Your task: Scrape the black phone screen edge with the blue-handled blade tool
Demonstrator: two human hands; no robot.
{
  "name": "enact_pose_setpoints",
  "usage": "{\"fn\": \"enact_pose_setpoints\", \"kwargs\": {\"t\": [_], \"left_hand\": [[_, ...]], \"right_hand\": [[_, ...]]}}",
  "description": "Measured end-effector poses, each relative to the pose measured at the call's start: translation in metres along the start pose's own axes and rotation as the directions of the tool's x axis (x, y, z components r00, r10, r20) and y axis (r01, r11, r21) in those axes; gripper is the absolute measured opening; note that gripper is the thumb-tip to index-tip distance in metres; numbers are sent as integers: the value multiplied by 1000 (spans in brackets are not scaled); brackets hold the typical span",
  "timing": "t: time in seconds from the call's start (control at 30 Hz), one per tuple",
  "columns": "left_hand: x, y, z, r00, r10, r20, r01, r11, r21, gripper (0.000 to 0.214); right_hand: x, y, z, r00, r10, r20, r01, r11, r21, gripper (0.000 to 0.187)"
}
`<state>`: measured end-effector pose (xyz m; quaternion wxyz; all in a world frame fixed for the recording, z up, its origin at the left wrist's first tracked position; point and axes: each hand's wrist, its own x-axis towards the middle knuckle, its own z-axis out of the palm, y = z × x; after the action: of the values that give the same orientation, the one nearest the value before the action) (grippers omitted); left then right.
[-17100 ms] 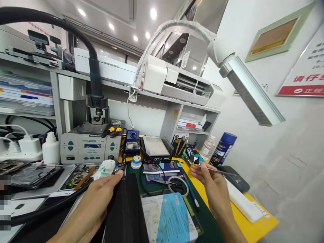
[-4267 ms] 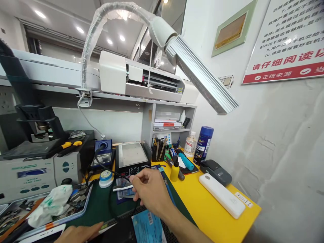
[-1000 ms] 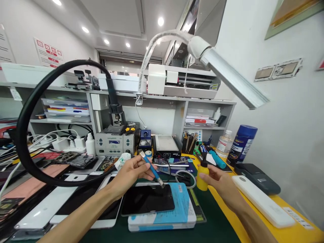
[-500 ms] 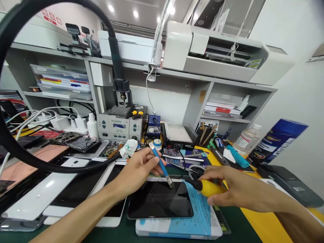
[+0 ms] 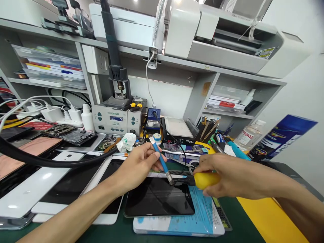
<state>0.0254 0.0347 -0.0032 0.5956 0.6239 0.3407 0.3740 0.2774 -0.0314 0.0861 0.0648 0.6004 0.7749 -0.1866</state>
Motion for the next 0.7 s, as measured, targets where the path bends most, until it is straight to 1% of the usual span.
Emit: {"fn": "enact_pose_setpoints", "kwargs": {"t": [0.23, 0.47, 0.7], "left_hand": [[-1, -3, -2, 1000, 15, 9, -15, 1000, 11, 27], [-1, -3, -1, 1000, 15, 6, -15, 1000, 21, 28], [0, -3, 0, 1000, 19, -4, -19, 999, 35, 23]], "right_hand": [[1, -6, -5, 1000, -12, 22, 14, 996, -93, 11], [2, -2, -3, 999, -3, -44, 0, 997, -73, 12], [0, -5, -8, 999, 34, -29, -37, 991, -129, 9]]}}
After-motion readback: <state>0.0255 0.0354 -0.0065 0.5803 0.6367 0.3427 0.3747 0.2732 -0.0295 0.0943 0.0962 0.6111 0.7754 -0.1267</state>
